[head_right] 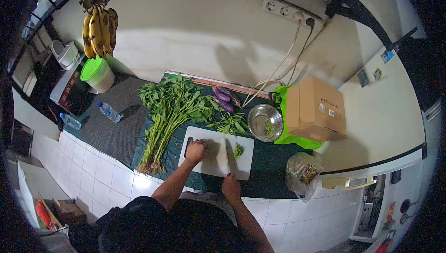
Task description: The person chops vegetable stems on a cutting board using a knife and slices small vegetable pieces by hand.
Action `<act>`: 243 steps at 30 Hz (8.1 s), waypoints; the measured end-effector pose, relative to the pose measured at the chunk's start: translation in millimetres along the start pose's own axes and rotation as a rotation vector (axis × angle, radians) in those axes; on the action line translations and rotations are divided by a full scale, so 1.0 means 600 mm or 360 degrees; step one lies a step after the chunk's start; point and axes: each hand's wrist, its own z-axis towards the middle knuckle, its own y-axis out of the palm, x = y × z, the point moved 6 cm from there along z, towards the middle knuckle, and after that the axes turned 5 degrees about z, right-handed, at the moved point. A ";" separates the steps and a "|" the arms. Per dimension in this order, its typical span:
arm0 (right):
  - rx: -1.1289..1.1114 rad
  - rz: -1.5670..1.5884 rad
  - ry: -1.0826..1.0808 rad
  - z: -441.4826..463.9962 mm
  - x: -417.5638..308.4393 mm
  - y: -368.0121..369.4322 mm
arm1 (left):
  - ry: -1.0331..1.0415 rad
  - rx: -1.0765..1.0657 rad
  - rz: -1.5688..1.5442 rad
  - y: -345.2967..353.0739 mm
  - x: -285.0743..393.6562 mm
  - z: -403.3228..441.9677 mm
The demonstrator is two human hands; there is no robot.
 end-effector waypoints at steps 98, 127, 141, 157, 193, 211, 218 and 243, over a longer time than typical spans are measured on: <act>0.0153 -0.0570 -0.0651 0.084 0.021 0.168 | 0.0355 -0.0006 -0.0438 0.045 0.056 -0.048; 0.0084 -0.0025 -0.0400 0.038 -0.087 0.042 | 0.0357 0.0021 -0.0508 0.058 0.034 -0.054; 0.0079 -0.0019 -0.0346 0.029 -0.089 0.061 | 0.0487 -0.0033 -0.0453 0.035 0.034 -0.066; 0.0146 0.0153 -0.0314 0.038 -0.074 0.079 | 0.0391 -0.0043 -0.0331 0.039 0.037 -0.083; 0.0060 0.0088 -0.0309 0.023 -0.100 0.081 | 0.0243 -0.0056 -0.0348 0.024 0.024 -0.089; 0.0019 -0.0124 -0.0499 0.017 -0.070 0.090 | 0.0212 -0.0233 -0.0294 0.008 0.021 -0.090; 0.0442 0.0058 -0.0249 0.012 -0.013 0.039 | 0.0356 0.0093 -0.0389 0.050 0.050 -0.056; 0.0321 0.0016 -0.0278 0.062 -0.055 0.054 | 0.0420 0.0068 -0.0338 0.054 0.057 -0.050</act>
